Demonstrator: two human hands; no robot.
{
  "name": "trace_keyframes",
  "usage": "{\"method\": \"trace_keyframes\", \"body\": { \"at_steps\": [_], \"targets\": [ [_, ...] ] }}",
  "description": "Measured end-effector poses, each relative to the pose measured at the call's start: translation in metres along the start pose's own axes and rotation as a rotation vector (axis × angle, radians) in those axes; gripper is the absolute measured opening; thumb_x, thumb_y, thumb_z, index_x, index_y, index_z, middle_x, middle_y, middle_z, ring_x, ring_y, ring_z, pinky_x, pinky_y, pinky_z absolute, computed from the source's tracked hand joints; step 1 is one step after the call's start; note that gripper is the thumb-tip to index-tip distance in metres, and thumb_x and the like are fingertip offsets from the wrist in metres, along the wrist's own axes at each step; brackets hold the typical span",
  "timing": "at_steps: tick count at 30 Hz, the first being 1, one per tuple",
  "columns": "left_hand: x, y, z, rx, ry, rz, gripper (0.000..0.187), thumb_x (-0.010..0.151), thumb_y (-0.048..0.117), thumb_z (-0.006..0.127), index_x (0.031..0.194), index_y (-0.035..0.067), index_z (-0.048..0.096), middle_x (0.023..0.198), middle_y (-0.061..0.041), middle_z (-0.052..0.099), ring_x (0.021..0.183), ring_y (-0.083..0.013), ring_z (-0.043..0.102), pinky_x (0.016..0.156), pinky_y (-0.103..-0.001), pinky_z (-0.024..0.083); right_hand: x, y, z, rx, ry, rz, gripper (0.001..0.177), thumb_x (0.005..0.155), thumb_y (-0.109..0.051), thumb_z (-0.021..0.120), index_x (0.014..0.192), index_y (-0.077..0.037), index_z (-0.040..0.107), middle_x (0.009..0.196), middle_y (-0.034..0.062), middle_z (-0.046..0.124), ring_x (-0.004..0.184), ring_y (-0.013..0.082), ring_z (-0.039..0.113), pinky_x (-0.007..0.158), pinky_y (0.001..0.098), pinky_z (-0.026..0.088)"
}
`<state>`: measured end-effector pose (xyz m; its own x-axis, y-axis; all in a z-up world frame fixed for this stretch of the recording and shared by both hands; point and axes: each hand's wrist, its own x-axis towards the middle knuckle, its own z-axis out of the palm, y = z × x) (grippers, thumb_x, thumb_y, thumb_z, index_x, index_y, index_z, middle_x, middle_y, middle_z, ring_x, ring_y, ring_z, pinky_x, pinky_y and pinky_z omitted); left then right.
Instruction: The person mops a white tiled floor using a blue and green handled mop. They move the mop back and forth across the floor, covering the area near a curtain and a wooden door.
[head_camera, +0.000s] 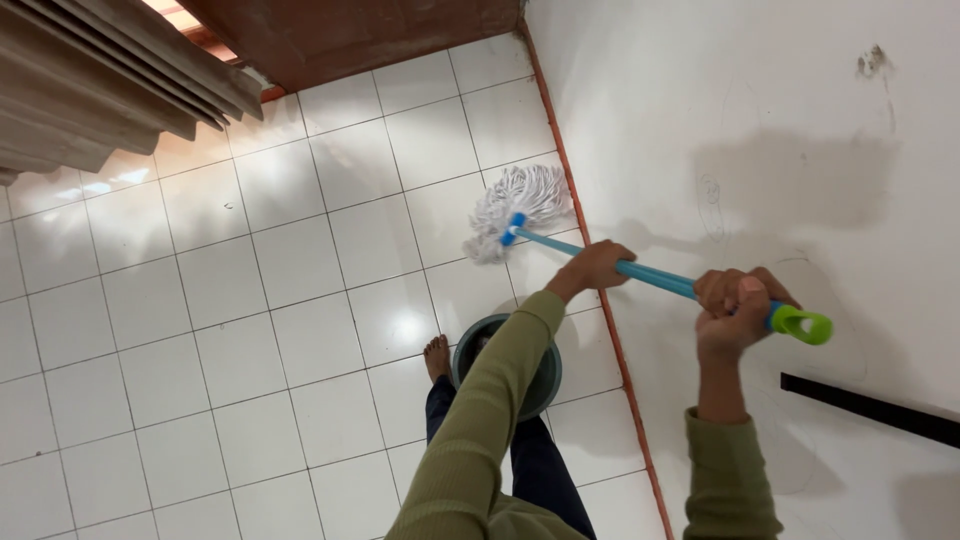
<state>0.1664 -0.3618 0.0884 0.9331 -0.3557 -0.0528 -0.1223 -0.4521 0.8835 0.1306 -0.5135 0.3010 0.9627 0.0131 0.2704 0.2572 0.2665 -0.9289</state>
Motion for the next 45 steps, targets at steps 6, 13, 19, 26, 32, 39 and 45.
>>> {"method": "trace_keyframes", "body": {
  "at_steps": [6,13,19,26,32,39,45],
  "targets": [
    [-0.033,-0.053,-0.019,0.073,0.024,-0.319,0.031,0.083,0.025,0.067,0.112,0.017,0.074,0.1,-0.014,0.078,0.104,-0.0411,0.073,0.098,-0.056,0.058,0.002,0.067,0.007,0.14,-0.134,-0.059,0.042,0.103,-0.018,0.041,0.062,-0.021,0.031,0.036,-0.0008,0.028,0.031,0.0102,0.026,0.038,0.0236,0.024],
    [-0.067,-0.089,-0.014,0.047,0.257,-0.38,0.004,0.08,0.019,0.064,0.082,0.018,0.068,0.072,-0.006,0.07,0.077,-0.036,0.074,0.077,-0.049,0.062,-0.007,0.066,0.043,0.142,-0.201,-0.071,0.042,0.1,-0.006,0.04,0.06,-0.018,0.036,0.037,0.0008,0.032,0.032,0.0109,0.028,0.036,0.0255,0.024],
    [-0.055,-0.062,0.009,0.06,0.275,-0.297,0.005,0.076,0.016,0.065,0.079,0.013,0.062,0.075,-0.011,0.072,0.081,-0.0416,0.073,0.078,-0.054,0.06,-0.009,0.041,0.021,0.119,-0.261,-0.109,0.043,0.102,-0.006,0.038,0.061,-0.014,0.035,0.039,0.0025,0.029,0.032,0.0127,0.027,0.037,0.0262,0.023],
    [-0.024,-0.03,0.037,-0.029,0.233,0.026,0.008,0.076,0.014,0.068,0.083,0.016,0.068,0.078,-0.003,0.072,0.073,-0.021,0.069,0.068,-0.037,0.05,-0.01,-0.026,0.027,-0.085,-0.315,-0.235,0.04,0.103,0.004,0.034,0.068,-0.013,0.023,0.054,0.0012,0.02,0.038,0.0132,0.028,0.039,0.031,0.021],
    [-0.039,0.013,0.02,-0.082,0.058,-0.028,0.005,0.082,0.018,0.065,0.08,0.015,0.069,0.079,-0.007,0.074,0.075,-0.0245,0.072,0.065,-0.04,0.052,-0.02,-0.027,0.011,-0.08,-0.341,-0.168,0.037,0.099,-0.003,0.03,0.069,-0.02,0.017,0.053,-0.0019,0.018,0.041,0.0109,0.021,0.04,0.0292,0.018],
    [-0.068,0.01,0.007,-0.084,-0.039,-0.119,0.014,0.085,0.019,0.064,0.072,0.016,0.065,0.071,-0.004,0.069,0.069,-0.0216,0.067,0.059,-0.038,0.05,-0.043,-0.012,0.001,-0.051,-0.14,0.192,0.035,0.097,-0.023,0.031,0.065,-0.022,0.016,0.051,-0.0044,0.011,0.046,0.0122,0.01,0.05,0.0318,0.015],
    [-0.13,-0.035,-0.028,0.036,0.05,-0.195,0.009,0.082,0.022,0.064,0.086,0.018,0.071,0.088,-0.006,0.075,0.089,-0.0296,0.069,0.069,-0.046,0.052,-0.086,0.056,0.03,0.169,-0.007,0.174,0.032,0.098,-0.017,0.033,0.077,-0.041,0.034,0.054,-0.0081,0.016,0.046,0.0104,0.013,0.049,0.0317,0.02]
  ]
}}
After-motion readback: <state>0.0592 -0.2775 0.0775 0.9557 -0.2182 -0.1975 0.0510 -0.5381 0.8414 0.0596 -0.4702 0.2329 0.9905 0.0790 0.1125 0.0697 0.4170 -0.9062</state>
